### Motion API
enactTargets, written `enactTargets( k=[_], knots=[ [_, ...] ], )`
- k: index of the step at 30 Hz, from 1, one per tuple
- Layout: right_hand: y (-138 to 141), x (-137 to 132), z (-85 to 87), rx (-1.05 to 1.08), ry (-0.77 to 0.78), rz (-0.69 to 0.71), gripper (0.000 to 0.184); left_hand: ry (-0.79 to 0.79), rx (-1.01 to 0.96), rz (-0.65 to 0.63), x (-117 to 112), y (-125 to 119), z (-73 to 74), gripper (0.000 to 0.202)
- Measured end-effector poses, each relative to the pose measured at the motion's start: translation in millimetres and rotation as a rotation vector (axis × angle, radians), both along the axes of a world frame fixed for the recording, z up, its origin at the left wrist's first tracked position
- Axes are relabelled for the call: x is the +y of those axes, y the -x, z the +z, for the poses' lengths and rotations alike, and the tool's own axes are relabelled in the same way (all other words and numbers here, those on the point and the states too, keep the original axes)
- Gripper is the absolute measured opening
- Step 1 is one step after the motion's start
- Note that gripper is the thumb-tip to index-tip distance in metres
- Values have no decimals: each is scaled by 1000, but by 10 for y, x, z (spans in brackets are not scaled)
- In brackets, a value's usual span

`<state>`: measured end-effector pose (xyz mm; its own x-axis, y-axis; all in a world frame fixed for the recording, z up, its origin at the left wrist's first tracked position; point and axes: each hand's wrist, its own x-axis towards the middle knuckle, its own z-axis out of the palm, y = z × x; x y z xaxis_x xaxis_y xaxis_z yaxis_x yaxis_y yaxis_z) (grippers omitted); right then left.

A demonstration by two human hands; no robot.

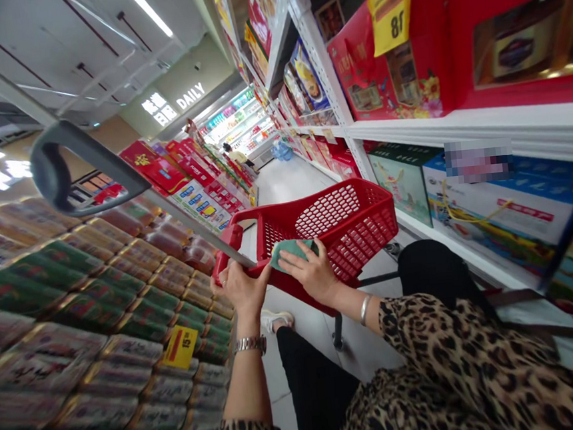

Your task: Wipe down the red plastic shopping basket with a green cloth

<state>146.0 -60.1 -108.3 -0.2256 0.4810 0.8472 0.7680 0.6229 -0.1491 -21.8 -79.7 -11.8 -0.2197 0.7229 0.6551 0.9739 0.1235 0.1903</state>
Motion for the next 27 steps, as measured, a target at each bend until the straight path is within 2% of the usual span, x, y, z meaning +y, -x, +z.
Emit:
enactTargets(
  k=[4, 7, 14, 19, 23, 25, 27],
  knots=[
    [-220, -13, -135, -6, -92, 2, 42, 2, -19, -3, -99, 72, -3, 54],
    [-422, -15, -234, -15, -94, -49, 38, 9, -30, -9, -136, 136, 9, 52],
    [-980, 50, -431, -13, -25, -229, 41, 32, -46, -15, -149, 212, 37, 54],
    [-1306, 157, -474, 64, 116, -403, 49, 20, -33, -1, -151, 181, 16, 54],
    [-1271, 185, -409, 139, 220, -472, 50, 1, -23, 15, -154, 141, 6, 55],
    [-1103, 123, -356, 149, 226, -436, 52, -6, -22, 23, -157, 129, 1, 58],
    [-850, 9, -292, 127, 190, -333, 53, -7, -26, 25, -163, 124, -9, 58]
  ],
)
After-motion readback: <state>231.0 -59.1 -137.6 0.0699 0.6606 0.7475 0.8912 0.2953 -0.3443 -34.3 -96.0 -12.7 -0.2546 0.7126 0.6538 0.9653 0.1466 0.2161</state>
